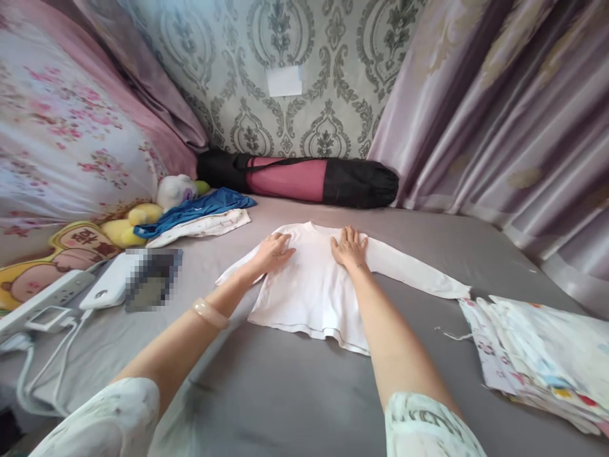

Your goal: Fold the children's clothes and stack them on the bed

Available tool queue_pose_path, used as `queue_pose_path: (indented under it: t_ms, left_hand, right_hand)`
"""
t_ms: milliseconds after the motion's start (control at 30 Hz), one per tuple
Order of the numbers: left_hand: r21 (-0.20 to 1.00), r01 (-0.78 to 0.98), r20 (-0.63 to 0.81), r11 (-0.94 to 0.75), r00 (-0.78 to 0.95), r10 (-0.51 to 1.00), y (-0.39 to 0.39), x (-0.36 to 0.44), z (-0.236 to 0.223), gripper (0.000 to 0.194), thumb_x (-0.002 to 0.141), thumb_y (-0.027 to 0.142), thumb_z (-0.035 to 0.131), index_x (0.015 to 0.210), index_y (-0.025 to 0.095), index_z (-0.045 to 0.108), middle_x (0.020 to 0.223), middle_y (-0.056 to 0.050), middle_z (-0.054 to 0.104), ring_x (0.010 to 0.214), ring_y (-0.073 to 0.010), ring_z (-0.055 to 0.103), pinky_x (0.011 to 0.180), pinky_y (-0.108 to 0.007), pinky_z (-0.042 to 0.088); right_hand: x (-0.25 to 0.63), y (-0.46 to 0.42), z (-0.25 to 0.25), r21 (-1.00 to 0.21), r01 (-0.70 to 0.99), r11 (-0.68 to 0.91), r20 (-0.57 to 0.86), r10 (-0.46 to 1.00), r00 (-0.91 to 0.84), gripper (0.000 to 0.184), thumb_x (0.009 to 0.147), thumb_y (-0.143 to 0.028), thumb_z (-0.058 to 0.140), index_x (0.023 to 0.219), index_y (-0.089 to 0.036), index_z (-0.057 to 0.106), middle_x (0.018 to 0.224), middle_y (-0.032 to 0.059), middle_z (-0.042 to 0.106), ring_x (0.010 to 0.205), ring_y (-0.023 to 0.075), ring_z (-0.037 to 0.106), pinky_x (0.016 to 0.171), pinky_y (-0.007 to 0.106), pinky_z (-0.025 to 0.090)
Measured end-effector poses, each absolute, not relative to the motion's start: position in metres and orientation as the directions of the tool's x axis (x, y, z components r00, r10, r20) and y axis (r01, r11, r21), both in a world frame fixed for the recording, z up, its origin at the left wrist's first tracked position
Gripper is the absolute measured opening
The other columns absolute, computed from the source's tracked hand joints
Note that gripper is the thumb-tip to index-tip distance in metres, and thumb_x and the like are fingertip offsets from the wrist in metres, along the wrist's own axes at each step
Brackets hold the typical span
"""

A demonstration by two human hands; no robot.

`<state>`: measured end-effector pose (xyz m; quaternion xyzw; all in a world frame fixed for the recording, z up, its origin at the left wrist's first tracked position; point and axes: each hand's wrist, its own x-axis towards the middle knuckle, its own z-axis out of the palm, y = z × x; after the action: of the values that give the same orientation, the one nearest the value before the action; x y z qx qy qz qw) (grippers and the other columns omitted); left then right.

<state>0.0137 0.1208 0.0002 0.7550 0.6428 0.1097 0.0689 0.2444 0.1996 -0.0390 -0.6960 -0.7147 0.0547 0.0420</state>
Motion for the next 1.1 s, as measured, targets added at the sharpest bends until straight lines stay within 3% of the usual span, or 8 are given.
queue_pose_path:
  t_ms: [100, 233, 400, 500, 600, 733, 867, 1100]
  left_hand:
    - [0.171, 0.985, 0.031, 0.029, -0.035, 0.999, 0.097, -0.033, 0.006, 0.042, 0.091, 0.042, 0.048, 0.127, 0.022, 0.053, 0.124, -0.014, 0.058, 0.118, -0.0307, 0.054, 0.096, -0.043, 0.044]
    - [0.149, 0.972, -0.068, 0.183, -0.175, 0.982, 0.066, -0.084, 0.009, 0.039, 0.09, 0.038, 0.05, 0.121, 0.015, 0.058, 0.116, -0.015, 0.063, 0.112, -0.0294, 0.058, 0.094, -0.038, 0.045]
    - [0.252, 0.946, -0.125, 0.205, -0.179, 0.976, 0.04, -0.108, 0.007, 0.037, 0.088, 0.039, 0.051, 0.112, 0.012, 0.061, 0.103, -0.012, 0.069, 0.1, -0.0251, 0.063, 0.087, -0.031, 0.047]
    - [0.337, 0.911, -0.14, 0.238, -0.201, 0.97, 0.033, -0.105, 0.007, 0.034, 0.085, 0.042, 0.053, 0.104, 0.015, 0.062, 0.103, -0.011, 0.07, 0.096, -0.0248, 0.064, 0.082, -0.031, 0.047]
    - [0.392, 0.877, -0.159, 0.279, -0.234, 0.959, 0.03, -0.098, 0.009, 0.034, 0.082, 0.044, 0.057, 0.103, 0.016, 0.06, 0.104, -0.011, 0.069, 0.095, -0.0241, 0.064, 0.076, -0.029, 0.046]
    - [0.433, 0.848, -0.161, 0.306, -0.261, 0.952, 0.03, -0.092, 0.01, 0.035, 0.075, 0.043, 0.062, 0.098, 0.017, 0.06, 0.101, -0.009, 0.069, 0.091, -0.023, 0.063, 0.069, -0.027, 0.044]
    - [0.513, 0.801, -0.193, 0.308, -0.242, 0.951, 0.035, -0.094, 0.008, 0.033, 0.068, 0.041, 0.066, 0.089, 0.017, 0.06, 0.085, -0.004, 0.067, 0.08, -0.0198, 0.061, 0.06, -0.025, 0.04]
    - [0.67, 0.711, -0.055, 0.216, -0.243, 0.969, 0.047, -0.114, 0.011, 0.022, 0.07, 0.038, 0.058, 0.07, 0.017, 0.058, 0.061, 0.003, 0.052, 0.065, -0.015, 0.052, 0.054, -0.024, 0.033]
  right_hand:
    - [0.246, 0.2, -0.035, -0.139, 0.99, 0.033, -0.044, 0.998, -0.039, 0.069, 0.098, -0.049, 0.015, 0.154, -0.009, 0.019, 0.163, 0.0113, 0.009, 0.148, 0.0282, 0.008, 0.117, 0.055, 0.006]
    - [0.24, 0.198, -0.028, -0.124, 0.992, 0.022, -0.051, 0.998, -0.028, 0.066, 0.099, -0.046, 0.017, 0.153, -0.008, 0.022, 0.162, 0.0157, 0.011, 0.148, 0.0299, 0.011, 0.116, 0.057, 0.011]
    - [0.201, 0.188, -0.031, -0.099, 0.979, 0.178, 0.113, 0.98, -0.167, 0.054, 0.099, -0.028, 0.022, 0.149, -0.007, 0.031, 0.159, 0.017, 0.022, 0.147, 0.0262, 0.015, 0.117, 0.052, 0.01]
    - [0.167, 0.182, -0.036, -0.152, 0.925, 0.349, 0.099, 0.936, -0.338, 0.051, 0.097, -0.017, 0.024, 0.144, -0.01, 0.039, 0.156, 0.0136, 0.033, 0.145, 0.0225, 0.023, 0.118, 0.045, 0.013]
    - [0.139, 0.182, -0.037, -0.203, 0.886, 0.417, 0.059, 0.908, -0.414, 0.05, 0.095, -0.013, 0.025, 0.141, -0.01, 0.043, 0.154, 0.0128, 0.035, 0.144, 0.0212, 0.026, 0.117, 0.039, 0.019]
    - [0.12, 0.189, -0.031, -0.231, 0.911, 0.34, -0.031, 0.934, -0.356, 0.049, 0.098, -0.021, 0.024, 0.143, -0.013, 0.04, 0.156, 0.012, 0.032, 0.144, 0.0229, 0.023, 0.116, 0.042, 0.019]
    - [0.111, 0.193, -0.029, -0.243, 0.938, 0.248, -0.129, 0.95, -0.284, 0.055, 0.1, -0.035, 0.021, 0.151, -0.019, 0.029, 0.161, 0.0103, 0.019, 0.148, 0.0259, 0.012, 0.117, 0.047, 0.013]
    - [0.108, 0.185, -0.035, -0.227, 0.943, 0.245, -0.057, 0.963, -0.264, 0.059, 0.099, -0.04, 0.014, 0.153, -0.02, 0.026, 0.162, 0.0095, 0.018, 0.148, 0.0265, 0.012, 0.117, 0.048, 0.01]
